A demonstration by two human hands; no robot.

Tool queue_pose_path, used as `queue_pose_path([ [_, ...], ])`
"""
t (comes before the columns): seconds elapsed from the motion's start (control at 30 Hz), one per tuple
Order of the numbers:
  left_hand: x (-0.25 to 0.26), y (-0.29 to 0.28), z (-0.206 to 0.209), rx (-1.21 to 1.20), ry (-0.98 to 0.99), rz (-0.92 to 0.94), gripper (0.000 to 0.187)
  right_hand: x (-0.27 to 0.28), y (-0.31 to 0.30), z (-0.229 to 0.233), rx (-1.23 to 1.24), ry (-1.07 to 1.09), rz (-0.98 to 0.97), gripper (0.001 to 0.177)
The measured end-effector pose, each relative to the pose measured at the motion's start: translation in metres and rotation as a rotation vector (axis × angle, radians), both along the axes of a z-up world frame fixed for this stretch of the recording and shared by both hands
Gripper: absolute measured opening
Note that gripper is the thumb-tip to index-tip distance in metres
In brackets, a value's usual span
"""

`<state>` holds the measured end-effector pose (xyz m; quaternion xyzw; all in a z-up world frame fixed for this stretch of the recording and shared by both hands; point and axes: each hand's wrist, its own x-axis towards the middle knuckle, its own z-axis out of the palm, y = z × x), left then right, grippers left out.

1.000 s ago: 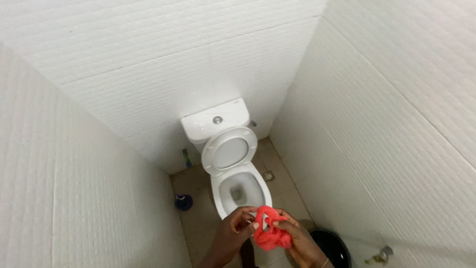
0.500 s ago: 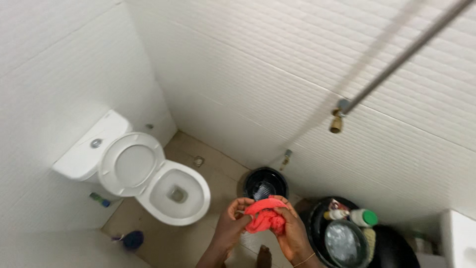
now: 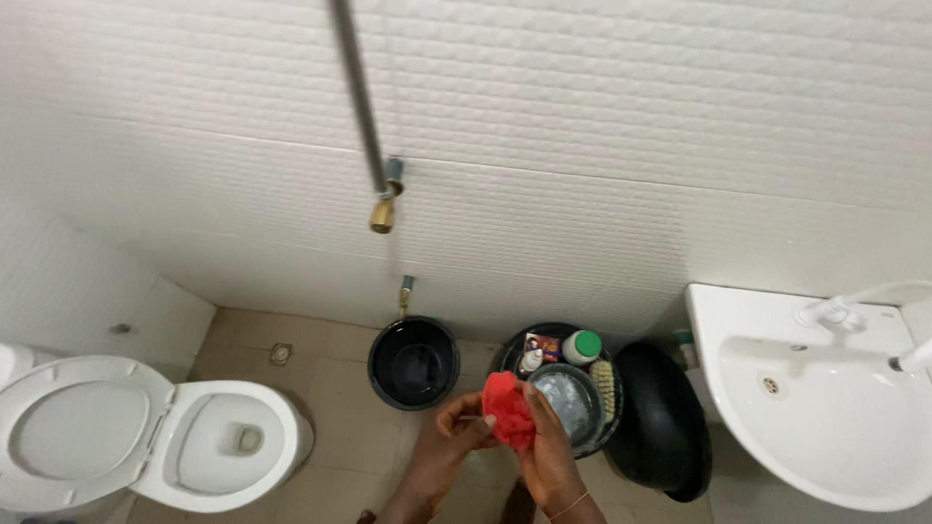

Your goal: The person cleans a bathroom sink. They fill a bowl with water and liquid soap, then use a sponge to scrub the basin, faucet, and surrounding edges.

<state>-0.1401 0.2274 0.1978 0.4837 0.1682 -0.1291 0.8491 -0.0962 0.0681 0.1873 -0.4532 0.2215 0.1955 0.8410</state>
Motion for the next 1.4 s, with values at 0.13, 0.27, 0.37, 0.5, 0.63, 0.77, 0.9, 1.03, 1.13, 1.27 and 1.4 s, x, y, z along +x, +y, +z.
queue_pose_path([
  [0.13, 0.02, -0.067, -0.044, -0.037, 0.028, -0.152, 0.044, 0.02, -0.06, -0.012, -0.114, 0.077, 0.23, 0.046],
  [0.27, 0.038, -0.108, -0.066, -0.062, 0.005, -0.351, 0.043, 0.035, -0.119, -0.042, -0.206, 0.165, 0.424, 0.053],
  [0.37, 0.058, -0.124, -0.065, 0.033, 0.392, -0.431, 0.045, 0.033, -0.161, -0.07, -0.274, 0.098, 0.391, 0.052],
  [0.5, 0.072, -0.14, -0.092, 0.225, 0.459, -0.389, 0.047, 0.043, -0.209, -0.139, -0.409, 0.426, 0.258, 0.046],
  [0.63, 0.087, -0.141, -0.174, 0.384, 0.58, -0.483, 0.049, 0.051, -0.227, -0.239, -0.54, 0.394, 0.078, 0.052],
  [0.77, 0.097, -0.135, -0.25, 0.438, 0.636, -0.518, 0.047, 0.063, -0.226, -0.3, -0.542, 0.227, 0.095, 0.06],
  [0.9, 0.109, -0.128, -0.302, 0.917, 0.278, -0.619, 0.043, 0.07, -0.227, -0.32, -0.816, 0.321, 0.239, 0.059],
  [1.03, 0.111, -0.124, -0.362, 1.179, 0.072, -0.808, 0.036, 0.083, -0.231, -0.312, -1.211, 0.286, 0.367, 0.055],
  [1.13, 0.115, -0.13, -0.405, 0.914, 0.014, -0.511, 0.071, 0.094, -0.229, -0.302, -1.228, 0.217, 0.389, 0.07],
  [1.27, 0.13, -0.143, -0.425, 0.632, 0.014, -0.501, 0.074, 0.094, -0.232, -0.315, -1.22, 0.184, 0.413, 0.078],
  [1.4, 0.141, -0.153, -0.404, 0.63, 0.042, -0.374, 0.048, 0.083, -0.241, -0.346, -1.183, 0.373, 0.399, 0.064],
])
